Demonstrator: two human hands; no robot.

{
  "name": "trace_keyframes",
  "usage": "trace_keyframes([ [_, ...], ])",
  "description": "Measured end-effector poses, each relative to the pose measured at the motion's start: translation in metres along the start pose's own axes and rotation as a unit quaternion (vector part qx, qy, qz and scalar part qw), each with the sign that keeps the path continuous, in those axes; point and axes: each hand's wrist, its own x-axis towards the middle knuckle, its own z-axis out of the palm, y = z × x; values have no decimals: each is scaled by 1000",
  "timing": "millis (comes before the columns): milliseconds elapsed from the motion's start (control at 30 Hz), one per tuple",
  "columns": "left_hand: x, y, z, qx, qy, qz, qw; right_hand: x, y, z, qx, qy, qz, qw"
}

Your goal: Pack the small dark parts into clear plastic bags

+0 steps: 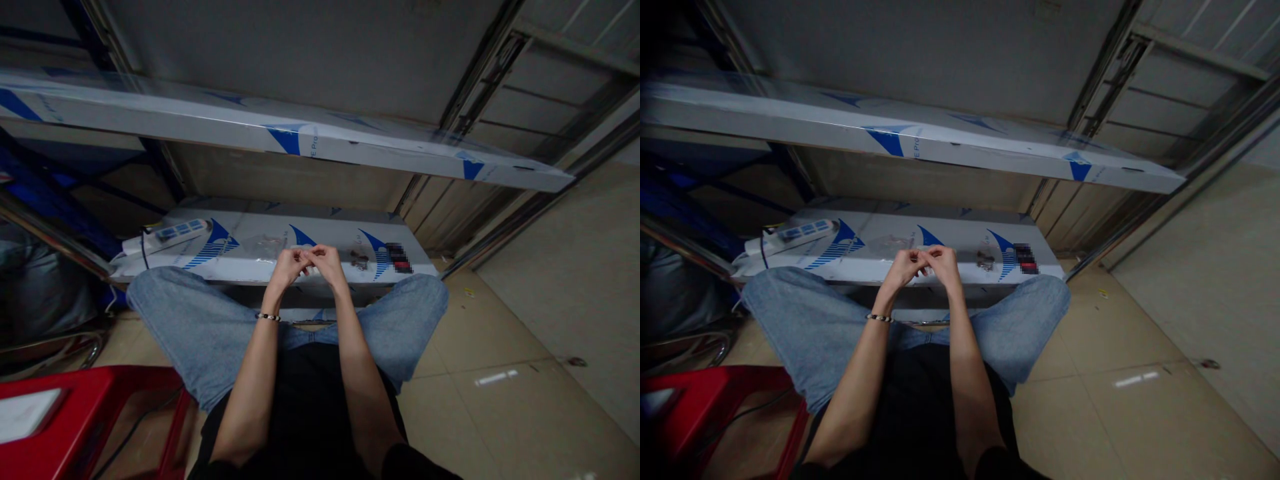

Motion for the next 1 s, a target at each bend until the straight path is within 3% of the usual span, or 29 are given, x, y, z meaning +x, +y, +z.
trace_keyframes([
  [167,-3,4,-3,19,-10,19,1000,0,-2,-7,20,-11,21,1000],
  [367,-4,7,-10,-31,-80,1,996,-1,0,-10,28,9,20,999],
  [633,-5,6,-4,4,-10,16,1000,0,-1,-9,-71,-2,-7,997],
  [833,-3,5,6,147,79,35,985,1,5,-7,-172,30,-19,984],
  [1000,-4,1,6,241,54,13,969,-1,18,0,-225,26,5,974],
])
